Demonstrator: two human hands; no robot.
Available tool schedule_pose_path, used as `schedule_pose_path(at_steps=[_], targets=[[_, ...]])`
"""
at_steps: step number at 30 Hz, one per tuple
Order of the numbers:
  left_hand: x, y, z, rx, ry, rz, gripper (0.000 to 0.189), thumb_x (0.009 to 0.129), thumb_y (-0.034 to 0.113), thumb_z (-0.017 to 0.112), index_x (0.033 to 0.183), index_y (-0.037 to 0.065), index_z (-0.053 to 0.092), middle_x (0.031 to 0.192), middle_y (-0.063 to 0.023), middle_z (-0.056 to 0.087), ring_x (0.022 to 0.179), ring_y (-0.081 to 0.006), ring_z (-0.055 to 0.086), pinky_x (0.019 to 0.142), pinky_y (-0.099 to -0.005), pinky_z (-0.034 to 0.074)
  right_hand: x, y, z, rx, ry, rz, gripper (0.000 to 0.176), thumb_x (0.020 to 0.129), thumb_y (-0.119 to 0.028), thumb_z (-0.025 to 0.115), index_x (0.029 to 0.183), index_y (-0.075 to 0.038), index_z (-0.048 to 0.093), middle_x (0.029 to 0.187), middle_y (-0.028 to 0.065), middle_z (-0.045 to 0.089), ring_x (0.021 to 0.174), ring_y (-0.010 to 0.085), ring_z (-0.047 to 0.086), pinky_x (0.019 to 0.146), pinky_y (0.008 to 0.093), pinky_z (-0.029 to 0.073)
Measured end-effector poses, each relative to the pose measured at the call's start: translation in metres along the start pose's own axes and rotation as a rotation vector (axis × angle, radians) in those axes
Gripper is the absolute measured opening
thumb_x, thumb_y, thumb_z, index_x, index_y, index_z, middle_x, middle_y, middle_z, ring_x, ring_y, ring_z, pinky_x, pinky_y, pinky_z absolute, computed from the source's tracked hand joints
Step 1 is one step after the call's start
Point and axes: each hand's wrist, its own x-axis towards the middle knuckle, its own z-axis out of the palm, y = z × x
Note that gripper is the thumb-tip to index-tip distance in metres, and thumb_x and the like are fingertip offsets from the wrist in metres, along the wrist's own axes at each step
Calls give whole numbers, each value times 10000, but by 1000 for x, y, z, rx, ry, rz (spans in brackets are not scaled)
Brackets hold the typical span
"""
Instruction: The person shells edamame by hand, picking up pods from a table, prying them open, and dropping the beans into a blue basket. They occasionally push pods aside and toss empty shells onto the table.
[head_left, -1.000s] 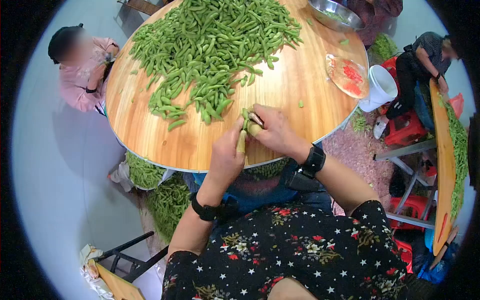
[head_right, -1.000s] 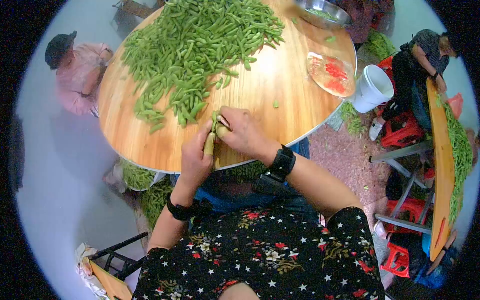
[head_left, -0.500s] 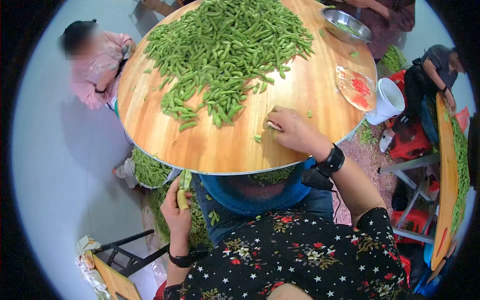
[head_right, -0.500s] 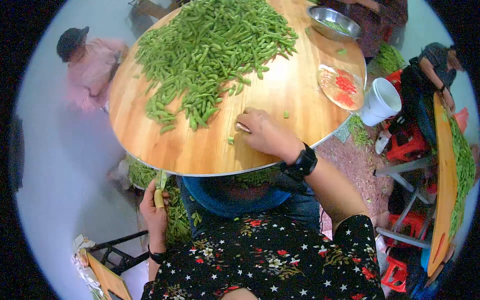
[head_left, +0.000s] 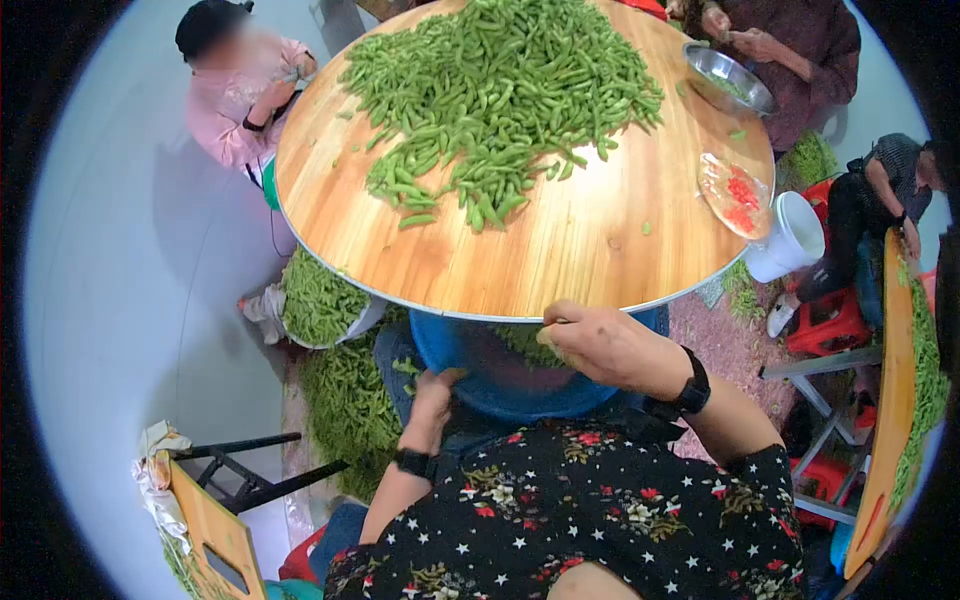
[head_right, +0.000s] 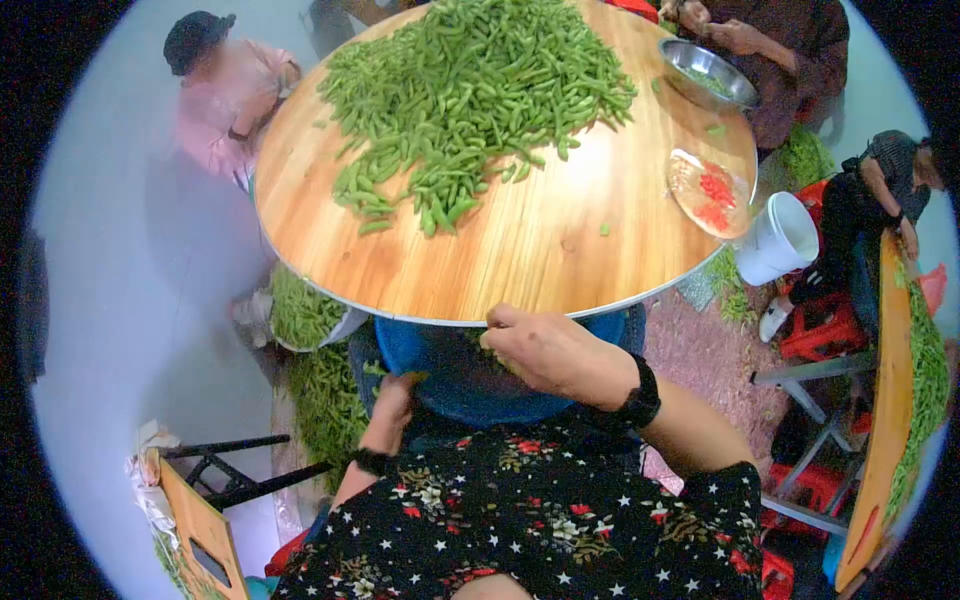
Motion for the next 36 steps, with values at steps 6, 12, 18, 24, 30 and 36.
schedule_pose_path(at_steps=[6,12,18,24,30,36], targets=[[-43,40,-49,96,140,13,175,768,66,618,931,3,606,763,-59,632,573,-184,593,507,-308,482,9,0,-33,94,157,127,167,869,-124,562,1011,-39,577,824,200,593,813,384,595,688,430,474],[-80,63,-98,-11,241,83,233,747,86,619,963,4,587,809,-74,629,573,-185,583,428,-284,433,83,74,-31,-30,317,175,170,842,-106,589,993,-30,584,763,200,556,755,339,582,649,407,446],[-115,67,-139,-99,369,157,346,721,25,612,1060,-17,564,960,-85,626,834,-232,619,753,-345,528,121,96,-6,-180,316,33,221,723,10,569,942,-25,565,908,173,500,845,387,553,703,438,453],[-108,52,-171,-237,413,209,428,717,44,624,1130,1,521,999,-80,606,832,-216,613,652,-336,536,114,95,-15,-143,409,12,114,748,1,546,861,-14,539,883,187,532,834,393,563,714,447,459],[-112,70,-146,25,351,195,364,724,73,625,1078,25,553,891,-54,616,674,-187,598,462,-280,468,89,63,-46,299,470,230,157,791,-60,592,711,-19,464,608,63,483,529,186,540,510,288,442],[-78,65,-69,118,142,-15,259,735,60,627,986,2,600,835,-58,632,664,-196,605,575,-319,507,56,58,-47,636,402,317,295,839,-83,590,635,-101,379,595,-26,452,496,51,468,435,244,372]])
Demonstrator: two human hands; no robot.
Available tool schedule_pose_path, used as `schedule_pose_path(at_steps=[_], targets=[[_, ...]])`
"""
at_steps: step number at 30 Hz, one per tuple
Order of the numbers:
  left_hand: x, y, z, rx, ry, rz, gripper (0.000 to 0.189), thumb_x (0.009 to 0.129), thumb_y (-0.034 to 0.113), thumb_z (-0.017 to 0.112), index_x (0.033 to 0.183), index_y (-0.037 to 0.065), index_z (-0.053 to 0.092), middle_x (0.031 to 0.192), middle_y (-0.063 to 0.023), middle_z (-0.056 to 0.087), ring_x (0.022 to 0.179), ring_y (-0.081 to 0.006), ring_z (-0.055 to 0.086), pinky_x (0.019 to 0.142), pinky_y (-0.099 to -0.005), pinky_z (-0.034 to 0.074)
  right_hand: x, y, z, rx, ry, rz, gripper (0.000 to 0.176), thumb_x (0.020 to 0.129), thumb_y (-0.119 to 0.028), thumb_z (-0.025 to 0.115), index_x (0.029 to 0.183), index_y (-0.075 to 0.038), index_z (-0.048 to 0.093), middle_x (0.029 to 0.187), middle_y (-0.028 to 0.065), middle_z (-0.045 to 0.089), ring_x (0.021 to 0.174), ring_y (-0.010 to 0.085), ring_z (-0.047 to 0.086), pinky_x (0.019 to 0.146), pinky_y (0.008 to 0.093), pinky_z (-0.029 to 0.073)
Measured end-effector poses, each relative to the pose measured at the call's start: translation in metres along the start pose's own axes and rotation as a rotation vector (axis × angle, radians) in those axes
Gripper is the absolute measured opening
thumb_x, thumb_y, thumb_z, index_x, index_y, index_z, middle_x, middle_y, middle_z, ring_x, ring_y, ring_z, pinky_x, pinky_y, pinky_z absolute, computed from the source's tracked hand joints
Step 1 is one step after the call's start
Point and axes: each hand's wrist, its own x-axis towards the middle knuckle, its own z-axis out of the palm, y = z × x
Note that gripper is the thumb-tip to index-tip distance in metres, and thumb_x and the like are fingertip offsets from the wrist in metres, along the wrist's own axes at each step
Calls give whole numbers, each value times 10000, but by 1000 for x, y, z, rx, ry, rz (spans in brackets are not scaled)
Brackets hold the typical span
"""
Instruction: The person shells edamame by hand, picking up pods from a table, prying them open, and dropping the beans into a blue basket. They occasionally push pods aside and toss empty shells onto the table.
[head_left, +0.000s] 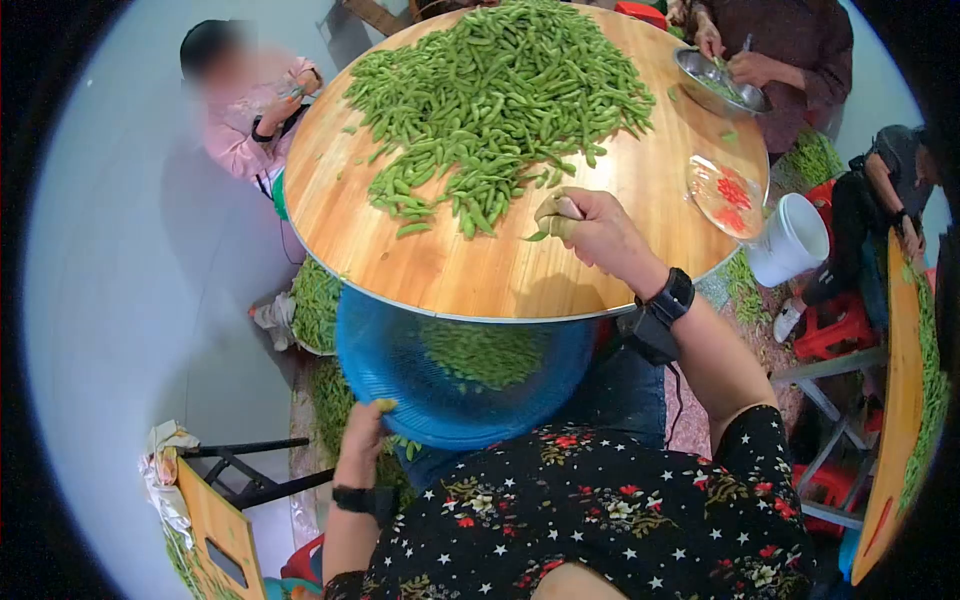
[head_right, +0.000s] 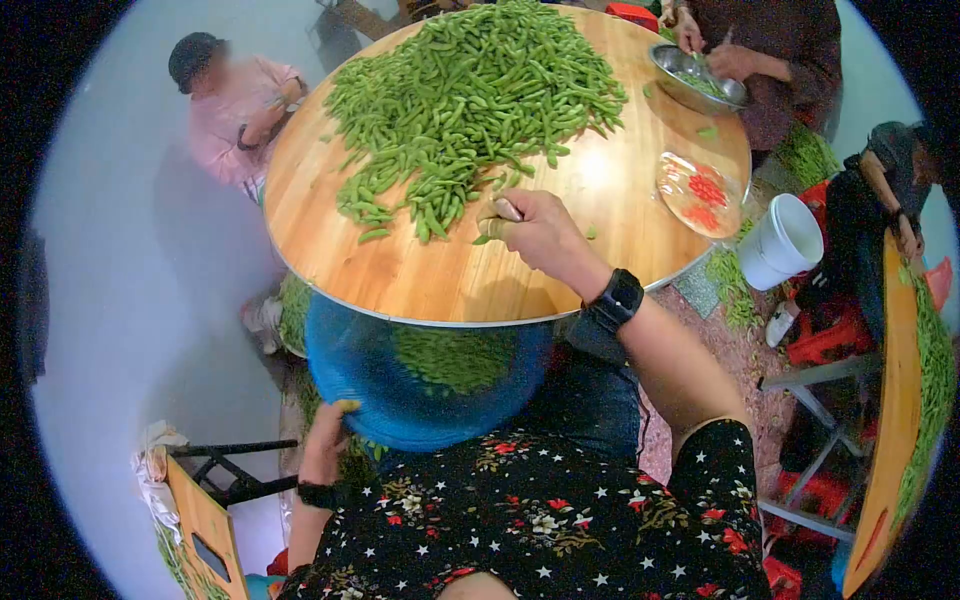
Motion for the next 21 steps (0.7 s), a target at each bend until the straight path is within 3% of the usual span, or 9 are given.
schedule_pose_path(at_steps=[3,6,11,12,14,16,18,19,21], targets=[[52,-28,35,-109,-159,10,217,742,9,599,957,-22,620,854,-84,648,702,-193,615,650,-323,516,-25,-11,-5,46,26,174,289,850,-88,603,642,-98,402,583,-28,459,439,44,416,379,233,314],[85,-29,67,57,-175,-83,233,742,56,613,954,-40,616,869,-98,651,734,-227,626,682,-345,516,-40,0,-11,206,9,208,83,881,-134,620,858,-58,598,596,-17,488,438,47,417,359,206,311],[180,-65,59,561,-130,304,386,767,253,656,982,-63,605,898,-195,666,851,-344,650,746,-419,500,-54,11,-16,325,31,270,83,880,-114,625,855,-48,582,606,5,494,430,65,426,345,211,321],[165,-53,65,564,-135,303,386,767,253,656,982,-63,605,898,-195,666,851,-344,650,746,-419,500,-56,7,-14,371,38,301,117,883,-133,619,818,-61,554,584,8,490,393,73,419,318,220,300],[88,2,83,1058,128,730,414,795,348,670,979,-20,615,869,-227,656,831,-387,640,708,-434,493,-57,8,-11,422,48,332,158,887,-152,612,781,-73,525,562,11,486,356,80,412,291,229,279],[30,41,91,1397,304,511,405,818,381,666,953,2,613,829,-220,651,774,-379,635,657,-424,486,-55,15,-8,549,48,346,152,889,-150,611,791,-72,525,558,14,487,350,85,413,288,230,279],[-9,63,97,998,140,844,195,864,184,631,914,-3,653,761,-157,657,699,-233,652,635,-328,497,-49,17,-3,573,27,369,136,886,-141,617,810,-70,530,565,17,493,345,88,411,285,231,278],[-22,73,107,1002,148,830,195,864,184,631,914,-3,653,761,-157,657,699,-233,652,635,-328,497,-47,18,2,589,0,389,122,883,-132,622,828,-67,535,573,19,499,341,92,409,282,232,277],[-37,101,149,708,27,1152,157,867,107,615,970,-5,653,831,-133,661,749,-204,643,671,-296,495,-41,18,12,541,-42,387,111,879,-124,630,851,-64,541,584,17,506,363,85,419,302,227,291]])
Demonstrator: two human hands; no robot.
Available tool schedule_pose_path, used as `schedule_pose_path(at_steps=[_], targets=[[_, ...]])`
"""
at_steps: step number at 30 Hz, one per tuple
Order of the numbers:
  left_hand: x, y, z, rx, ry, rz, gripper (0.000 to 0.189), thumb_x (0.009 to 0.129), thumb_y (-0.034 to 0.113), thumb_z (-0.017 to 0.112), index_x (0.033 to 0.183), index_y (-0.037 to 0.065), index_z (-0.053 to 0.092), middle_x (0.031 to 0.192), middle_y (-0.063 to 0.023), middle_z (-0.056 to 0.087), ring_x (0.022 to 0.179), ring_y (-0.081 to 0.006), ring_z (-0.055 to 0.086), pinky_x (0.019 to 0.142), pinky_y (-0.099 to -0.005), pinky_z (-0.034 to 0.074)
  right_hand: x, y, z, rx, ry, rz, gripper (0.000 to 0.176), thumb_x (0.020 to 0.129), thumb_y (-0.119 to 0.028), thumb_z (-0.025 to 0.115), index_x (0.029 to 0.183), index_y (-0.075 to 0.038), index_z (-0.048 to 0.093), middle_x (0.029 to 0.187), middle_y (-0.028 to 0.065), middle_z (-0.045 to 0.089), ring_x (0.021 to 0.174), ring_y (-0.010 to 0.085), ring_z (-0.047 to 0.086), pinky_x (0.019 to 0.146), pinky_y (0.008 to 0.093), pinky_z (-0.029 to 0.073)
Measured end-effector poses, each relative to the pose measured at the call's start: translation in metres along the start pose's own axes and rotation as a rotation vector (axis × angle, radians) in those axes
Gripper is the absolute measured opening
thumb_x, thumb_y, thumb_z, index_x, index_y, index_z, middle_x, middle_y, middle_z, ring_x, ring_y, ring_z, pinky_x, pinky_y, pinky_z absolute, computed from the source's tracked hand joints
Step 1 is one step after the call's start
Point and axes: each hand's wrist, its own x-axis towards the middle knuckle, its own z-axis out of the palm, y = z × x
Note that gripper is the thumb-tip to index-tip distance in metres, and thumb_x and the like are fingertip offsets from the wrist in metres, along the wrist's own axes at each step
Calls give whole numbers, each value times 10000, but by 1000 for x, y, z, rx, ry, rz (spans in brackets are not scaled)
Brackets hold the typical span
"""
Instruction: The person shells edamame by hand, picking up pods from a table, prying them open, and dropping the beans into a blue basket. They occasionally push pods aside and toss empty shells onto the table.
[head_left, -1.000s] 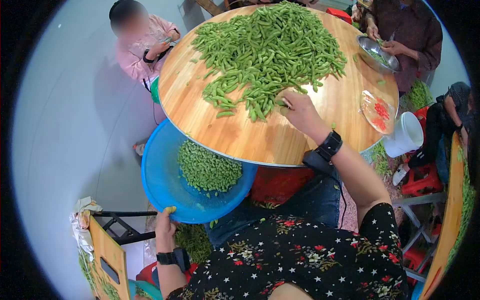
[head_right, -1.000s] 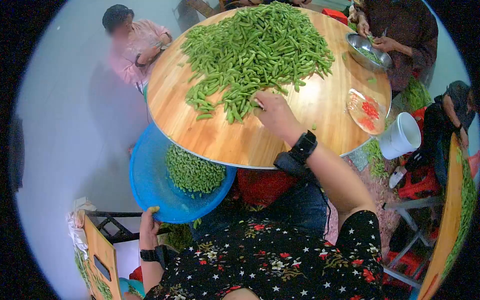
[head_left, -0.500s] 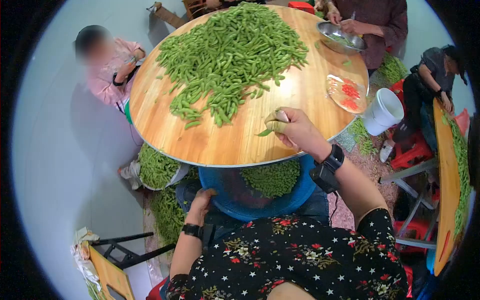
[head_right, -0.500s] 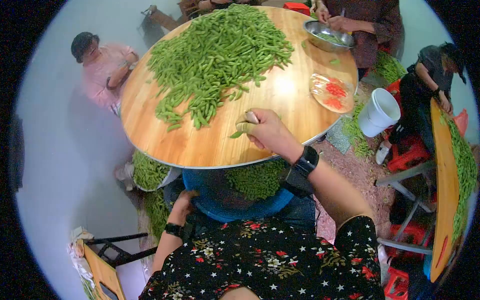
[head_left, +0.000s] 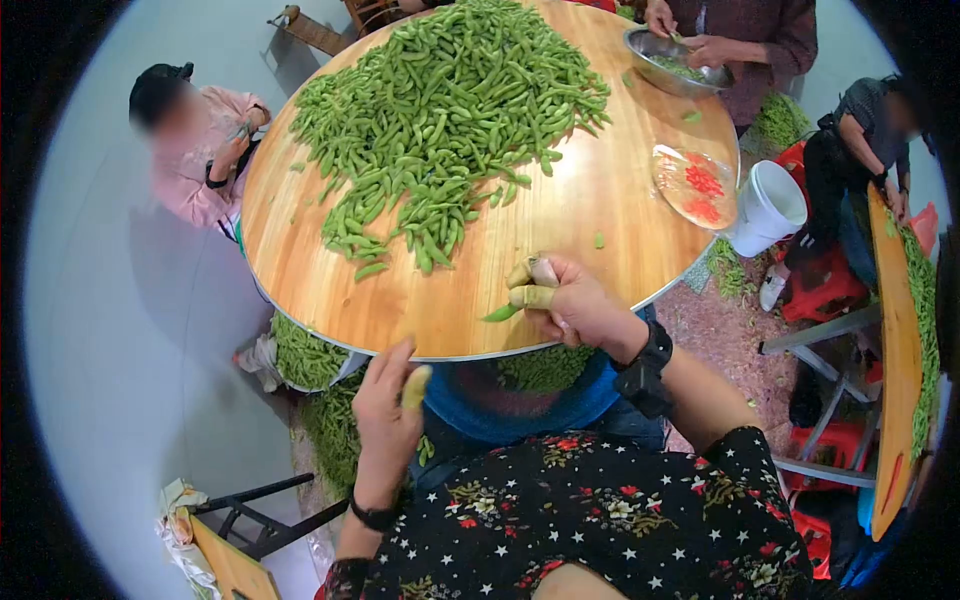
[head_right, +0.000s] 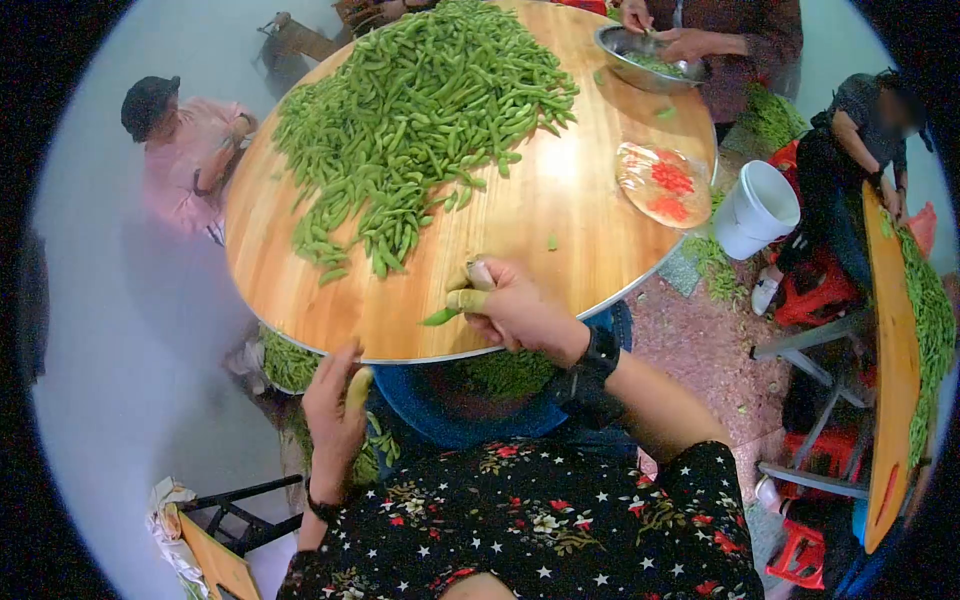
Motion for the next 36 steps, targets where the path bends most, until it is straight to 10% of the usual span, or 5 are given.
schedule_pose_path(at_steps=[6,9,25,34,36], targets=[[57,-28,59,-182,-386,118,229,859,69,601,1077,5,630,962,-147,656,843,-225,641,731,-296,494,20,13,13,-112,-28,-231,141,905,-121,600,1020,-53,557,765,16,573,530,61,491,447,205,385],[77,-41,69,-130,-246,196,243,838,50,586,1074,20,637,935,-174,639,857,-314,630,724,-345,494,27,23,5,-733,196,-545,316,952,-268,485,1083,17,525,837,158,569,820,234,590,736,368,474],[78,-29,60,-485,-507,-181,424,871,15,518,1294,41,533,932,-120,675,815,-166,638,762,-275,486,14,1,23,-73,-38,-120,176,970,-215,451,1016,-46,463,759,20,584,631,89,539,518,227,426],[77,-19,60,-183,-267,257,311,872,23,520,1174,17,595,924,-120,675,849,-167,648,736,-284,489,5,2,16,-407,-14,-262,186,971,-195,445,1103,-67,418,752,39,558,489,79,488,410,217,376],[74,-10,53,-364,-365,14,304,878,28,522,1174,20,596,898,-101,664,818,-139,629,714,-270,483,-1,-10,18,-298,-33,-151,196,970,-197,450,1113,-68,418,755,41,559,489,82,491,415,217,380]])
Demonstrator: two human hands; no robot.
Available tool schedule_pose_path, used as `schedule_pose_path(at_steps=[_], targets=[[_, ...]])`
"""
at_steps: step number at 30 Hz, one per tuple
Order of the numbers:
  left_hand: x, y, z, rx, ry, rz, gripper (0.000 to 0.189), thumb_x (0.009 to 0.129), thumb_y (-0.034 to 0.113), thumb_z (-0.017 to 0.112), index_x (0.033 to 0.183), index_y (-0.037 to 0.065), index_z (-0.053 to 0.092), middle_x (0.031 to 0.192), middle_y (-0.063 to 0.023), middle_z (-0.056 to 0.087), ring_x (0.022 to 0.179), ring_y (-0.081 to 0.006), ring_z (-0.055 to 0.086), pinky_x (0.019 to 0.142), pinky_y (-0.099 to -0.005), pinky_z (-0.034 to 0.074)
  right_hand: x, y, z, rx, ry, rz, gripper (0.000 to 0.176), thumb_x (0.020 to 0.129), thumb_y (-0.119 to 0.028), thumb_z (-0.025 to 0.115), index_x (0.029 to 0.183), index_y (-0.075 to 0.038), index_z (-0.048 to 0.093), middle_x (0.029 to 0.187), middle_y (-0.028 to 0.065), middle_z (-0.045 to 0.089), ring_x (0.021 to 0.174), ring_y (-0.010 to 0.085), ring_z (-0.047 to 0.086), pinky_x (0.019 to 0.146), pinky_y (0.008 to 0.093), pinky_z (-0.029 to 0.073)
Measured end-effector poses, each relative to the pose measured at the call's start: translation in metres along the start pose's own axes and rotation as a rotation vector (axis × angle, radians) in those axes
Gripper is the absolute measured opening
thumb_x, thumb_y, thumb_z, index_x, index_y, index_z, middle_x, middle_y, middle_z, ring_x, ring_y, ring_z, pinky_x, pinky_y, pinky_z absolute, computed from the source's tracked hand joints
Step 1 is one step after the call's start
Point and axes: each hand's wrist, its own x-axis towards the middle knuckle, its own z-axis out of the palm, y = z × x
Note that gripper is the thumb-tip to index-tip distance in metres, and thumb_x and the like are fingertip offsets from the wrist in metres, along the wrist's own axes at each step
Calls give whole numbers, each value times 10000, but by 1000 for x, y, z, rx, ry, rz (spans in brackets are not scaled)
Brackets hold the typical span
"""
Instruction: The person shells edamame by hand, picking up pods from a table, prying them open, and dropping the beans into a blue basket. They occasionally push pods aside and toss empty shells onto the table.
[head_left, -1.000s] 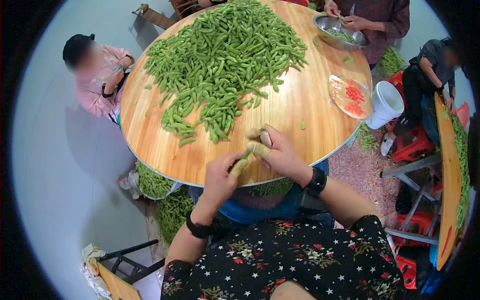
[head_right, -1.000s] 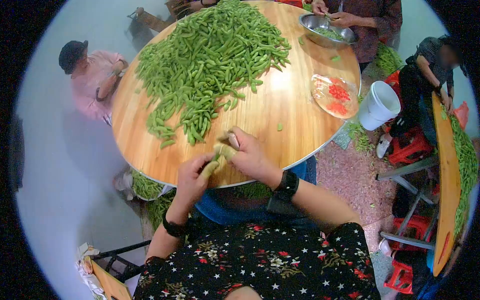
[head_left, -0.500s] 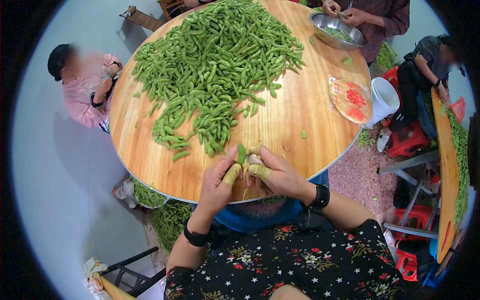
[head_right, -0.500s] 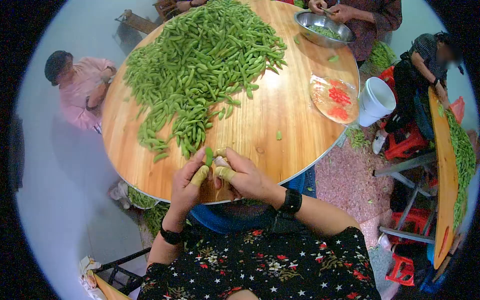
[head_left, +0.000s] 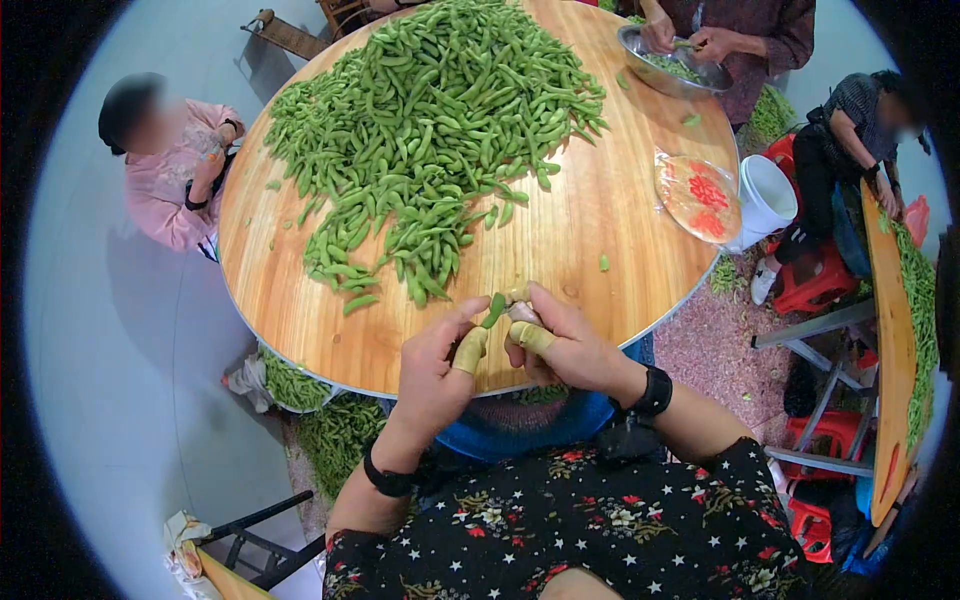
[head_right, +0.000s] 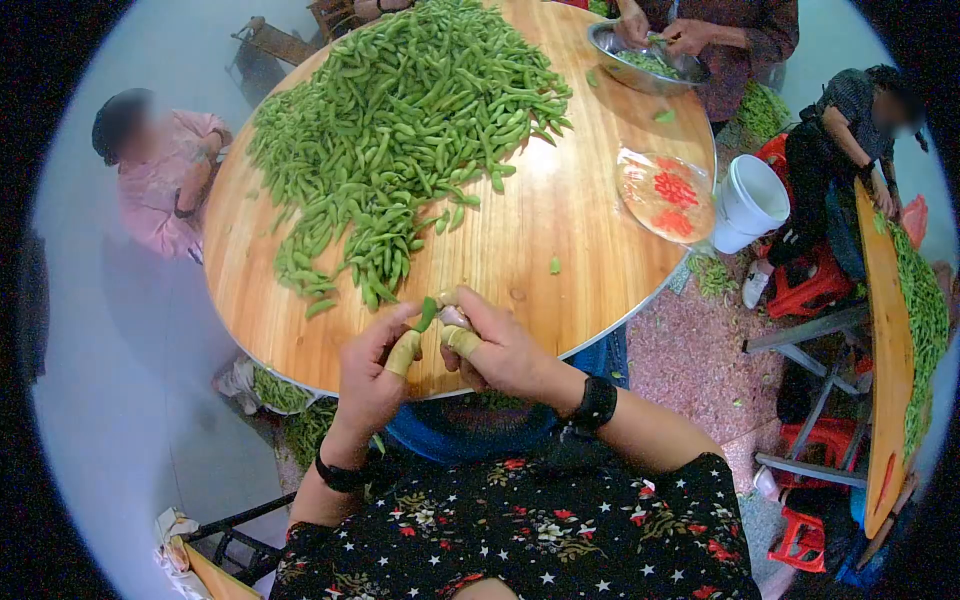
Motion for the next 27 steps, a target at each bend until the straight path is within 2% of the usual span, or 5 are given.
schedule_pose_path(at_steps=[5,8,10,13,27], targets=[[-3,1,3,-426,-14,-280,283,892,35,530,1165,26,601,822,-44,618,752,-62,559,663,-225,455,-10,-9,8,238,-43,171,176,946,-195,482,1033,-61,411,705,48,557,433,91,490,394,249,377],[0,1,5,-376,-30,-177,293,874,4,532,1158,20,600,831,-80,641,759,-127,609,673,-263,475,-12,4,9,-28,-4,42,196,945,-197,487,1028,-46,393,704,122,569,485,226,565,441,341,425],[2,-1,1,102,-28,136,278,847,-17,537,1114,13,608,883,-137,652,792,-244,644,703,-319,494,-17,6,8,-661,230,-412,219,938,-188,477,1029,-18,372,735,227,571,643,422,584,563,457,461],[0,7,-3,206,-96,188,184,861,34,588,1039,10,626,901,-116,646,802,-242,639,693,-323,494,-20,-3,3,-674,42,-235,233,926,-180,469,1040,-7,362,807,299,564,803,524,525,682,534,438],[19,-15,3,308,-182,212,128,820,80,611,935,30,583,826,-162,604,771,-367,583,674,-402,471,-6,14,-14,-688,-59,-99,285,853,-87,454,1127,-31,400,898,297,591,898,474,566,771,543,429]])
